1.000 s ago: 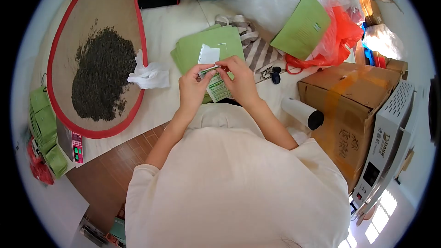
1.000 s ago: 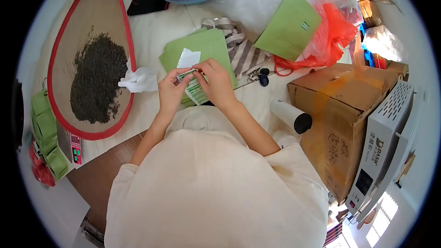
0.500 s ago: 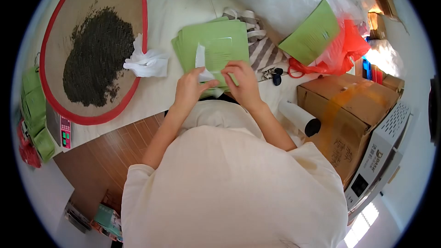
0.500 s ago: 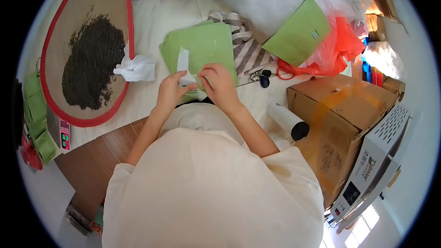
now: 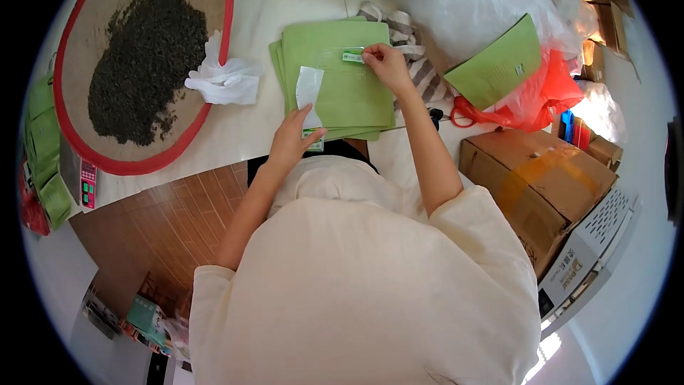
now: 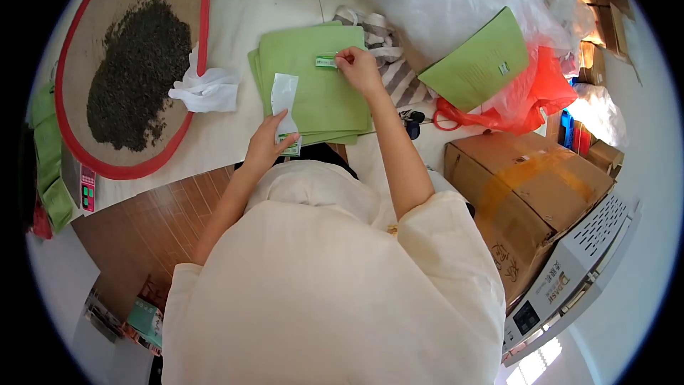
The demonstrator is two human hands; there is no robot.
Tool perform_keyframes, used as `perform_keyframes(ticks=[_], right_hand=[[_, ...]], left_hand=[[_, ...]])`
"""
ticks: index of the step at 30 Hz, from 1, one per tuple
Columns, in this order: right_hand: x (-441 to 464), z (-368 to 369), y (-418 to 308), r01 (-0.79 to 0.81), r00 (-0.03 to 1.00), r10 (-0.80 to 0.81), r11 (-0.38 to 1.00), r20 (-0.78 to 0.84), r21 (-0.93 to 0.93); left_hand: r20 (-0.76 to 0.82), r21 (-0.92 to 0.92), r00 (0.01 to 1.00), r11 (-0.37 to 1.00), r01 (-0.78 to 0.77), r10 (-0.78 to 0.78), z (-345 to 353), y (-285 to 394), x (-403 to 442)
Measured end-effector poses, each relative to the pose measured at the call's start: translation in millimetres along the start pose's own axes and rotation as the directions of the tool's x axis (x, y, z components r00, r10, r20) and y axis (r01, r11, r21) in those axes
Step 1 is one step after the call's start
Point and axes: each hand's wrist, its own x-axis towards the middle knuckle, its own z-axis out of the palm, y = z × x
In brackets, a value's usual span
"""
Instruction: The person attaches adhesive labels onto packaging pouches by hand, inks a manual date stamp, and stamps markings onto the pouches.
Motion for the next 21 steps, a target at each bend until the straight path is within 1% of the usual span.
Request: perform_keyframes(ticks=[1, 3, 6, 10, 13, 15, 21], right_hand=[[1, -1, -5, -0.001, 1.000, 0.001, 1.000, 0.003, -0.001], [3, 0, -11, -0.023, 1.000, 0.023, 0.998, 0.007, -0.062], [8, 4, -10, -0.011, 1.000, 0.010, 0.995, -0.008, -0.098], [11, 4, -6, -0.032, 0.999, 0.031, 0.996, -0.013, -0.079], [11, 4, -5, -0.032, 0.999, 0.030, 0.995, -0.016, -0.098], [11, 4, -5, -0.035, 0.999, 0.037, 0.990, 0.013, -0.133], [14, 6, -3, -0.035, 0.999, 0.035, 0.985, -0.001, -0.172]], left_hand=[[0.009, 0.002, 1.000, 1.000, 0.004, -0.004, 0, 1, 0], [0.007, 0.010, 1.000, 1.000, 0.006, -0.006, 2, 1, 0], [0.010, 0.025, 1.000, 1.000, 0.011, -0.011, 3, 0, 0], [-0.004, 0.028, 1.000, 1.000, 0.004, -0.004, 4, 0, 0], [0.004, 0.034, 1.000, 0.999, 0.004, -0.005, 4, 0, 0], [-0.003, 0.042, 1.000, 0.999, -0.001, 0.001, 5, 0, 0], [0.001, 0.047, 1.000, 0.999, 0.014, -0.014, 5, 1, 0]])
